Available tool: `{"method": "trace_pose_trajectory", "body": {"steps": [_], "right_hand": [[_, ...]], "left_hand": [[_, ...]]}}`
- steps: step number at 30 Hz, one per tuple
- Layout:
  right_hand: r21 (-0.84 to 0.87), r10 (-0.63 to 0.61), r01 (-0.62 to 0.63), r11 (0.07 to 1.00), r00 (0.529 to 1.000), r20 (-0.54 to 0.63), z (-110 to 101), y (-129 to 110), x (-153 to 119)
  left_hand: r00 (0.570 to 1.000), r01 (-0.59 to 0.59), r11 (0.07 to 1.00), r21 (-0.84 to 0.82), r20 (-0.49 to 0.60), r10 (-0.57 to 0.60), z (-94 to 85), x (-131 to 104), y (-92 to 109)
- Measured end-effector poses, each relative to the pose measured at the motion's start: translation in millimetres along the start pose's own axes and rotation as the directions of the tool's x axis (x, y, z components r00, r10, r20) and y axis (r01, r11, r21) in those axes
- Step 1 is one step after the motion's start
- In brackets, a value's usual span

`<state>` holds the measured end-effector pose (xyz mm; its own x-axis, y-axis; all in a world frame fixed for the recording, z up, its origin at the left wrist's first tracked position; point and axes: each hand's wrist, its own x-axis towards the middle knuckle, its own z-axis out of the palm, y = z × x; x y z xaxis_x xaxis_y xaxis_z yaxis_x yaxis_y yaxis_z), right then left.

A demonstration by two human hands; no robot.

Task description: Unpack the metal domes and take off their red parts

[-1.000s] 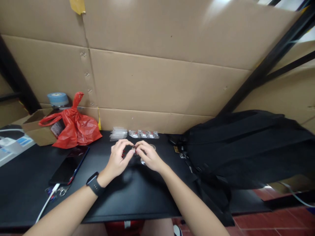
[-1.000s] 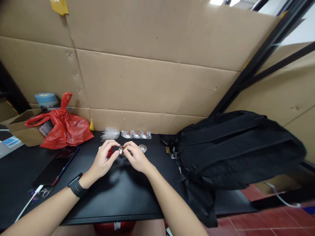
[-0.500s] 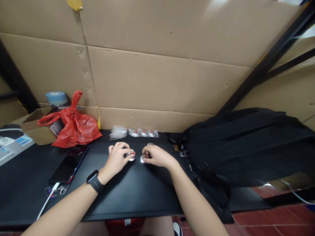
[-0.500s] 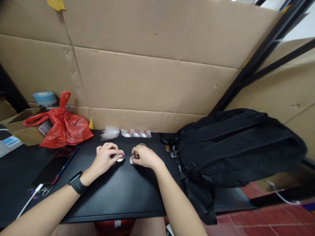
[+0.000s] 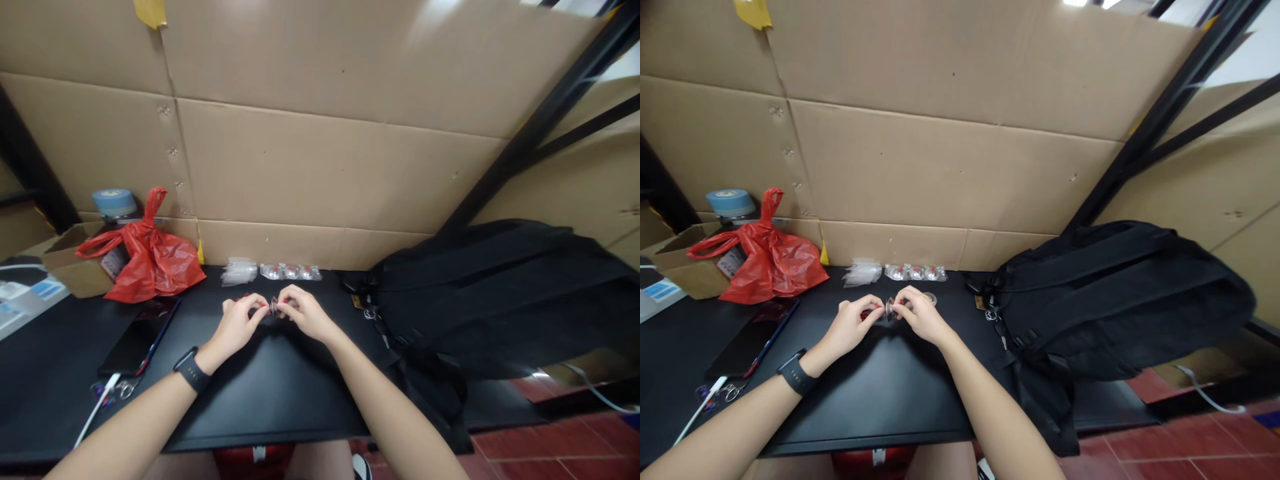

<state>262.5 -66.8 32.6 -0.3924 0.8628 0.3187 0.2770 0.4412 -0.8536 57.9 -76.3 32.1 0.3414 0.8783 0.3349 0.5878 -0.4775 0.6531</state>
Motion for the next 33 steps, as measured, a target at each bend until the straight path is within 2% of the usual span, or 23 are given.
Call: {"method": "trace_pose_trajectory", "body": {"steps": [6, 10, 16, 20, 22, 27, 30, 33], "right_hand": [[0.332, 0.140, -0.145, 0.932, 0.989, 0.038, 11, 6, 1], [0.406, 0.164, -0.168, 0.898, 0.985, 0.044, 11, 1, 1], [0.343, 0.131, -0.149, 0.928, 0.988, 0.076, 8, 1, -1], [0.258, 0.131, -0.142, 0.956, 0.990, 0.058, 6, 0, -1], [0.244, 0.148, -0.156, 0.957, 0.988, 0.052, 4, 0, -2], [0.239, 0.164, -0.165, 0.957, 0.986, 0.024, -2, 1, -1], [0.244, 0.172, -0.168, 0.955, 0.985, 0.005, -6, 0, -1], [0.256, 0.149, -0.136, 0.957, 0.988, -0.034, -12, -1, 0]], "left_hand": [[1.000, -0.003, 1.000, 0.005, -0.031, 0.003, -1.3, 1, 1], [0.999, -0.010, 0.999, 0.049, -0.052, 0.013, -1.1, 1, -2], [0.998, -0.032, 0.993, 0.116, -0.048, 0.038, 1.6, 1, -4], [0.987, -0.012, 0.962, 0.272, -0.151, 0.055, -1.9, 5, -17], [0.984, 0.042, 0.935, 0.352, -0.177, 0.022, -6.7, 8, -30], [0.990, 0.133, 0.873, 0.470, -0.109, -0.092, -15.0, 13, -59], [0.983, 0.180, 0.833, 0.523, -0.118, -0.139, -16.3, 14, -62], [0.979, 0.188, 0.821, 0.540, -0.167, -0.114, -20.6, 16, -58]]}}
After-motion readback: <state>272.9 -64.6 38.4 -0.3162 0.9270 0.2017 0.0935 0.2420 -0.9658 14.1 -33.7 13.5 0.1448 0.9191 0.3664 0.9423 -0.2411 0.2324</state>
